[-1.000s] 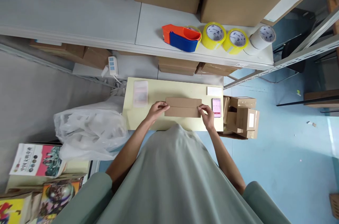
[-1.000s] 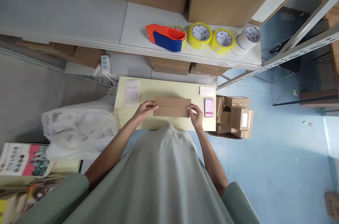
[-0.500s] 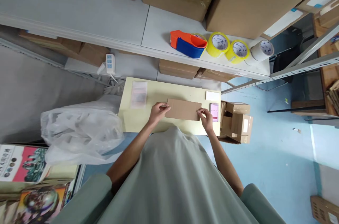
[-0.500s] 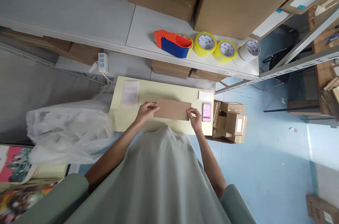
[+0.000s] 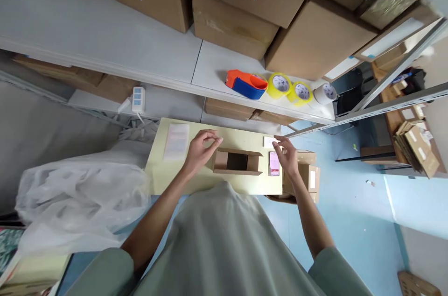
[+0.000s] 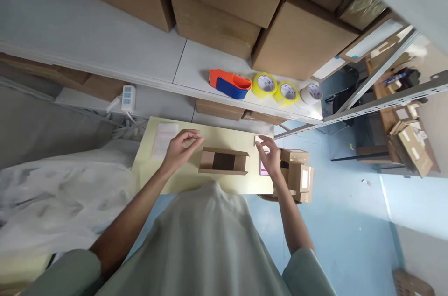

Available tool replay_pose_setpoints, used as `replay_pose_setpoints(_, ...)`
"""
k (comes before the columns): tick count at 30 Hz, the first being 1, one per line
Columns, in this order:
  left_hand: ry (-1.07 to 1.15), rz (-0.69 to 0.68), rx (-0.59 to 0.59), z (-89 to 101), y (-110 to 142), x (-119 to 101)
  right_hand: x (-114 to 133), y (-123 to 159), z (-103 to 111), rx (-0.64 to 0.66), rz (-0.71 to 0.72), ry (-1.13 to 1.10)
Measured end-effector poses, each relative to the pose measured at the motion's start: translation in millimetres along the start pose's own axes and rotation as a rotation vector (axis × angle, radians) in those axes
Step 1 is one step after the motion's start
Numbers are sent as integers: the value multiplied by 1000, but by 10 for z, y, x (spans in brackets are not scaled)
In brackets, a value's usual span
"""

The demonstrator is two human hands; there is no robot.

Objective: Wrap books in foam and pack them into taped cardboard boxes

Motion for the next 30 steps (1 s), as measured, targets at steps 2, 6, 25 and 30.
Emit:
replay_pose_setpoints(2, 55, -65, -20, -4, -217, -297, 308, -307, 98, -42, 124, 57)
replay_pose_setpoints(6, 130, -157, -36, -48, -510, -818, 827, -897, 105, -78, 363, 186)
replay_pose_setpoints(25, 203, -122, -27, 263, -301, -921, 1044, -1865, -1361, 174, 329, 696)
replay_pose_setpoints(30, 164, -185, -137, 642, -111, -873, 1265, -1181, -1059, 167, 453, 683)
Point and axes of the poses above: each hand's wrist, its own y-axis away from the middle knuckle, its own z-axis out of the back of the hand, x = y × z, the point moved 9 cm from there along -y, towards the middle knuckle, and after that the axes turned 4 degrees about -x, right-handed, at the moved point
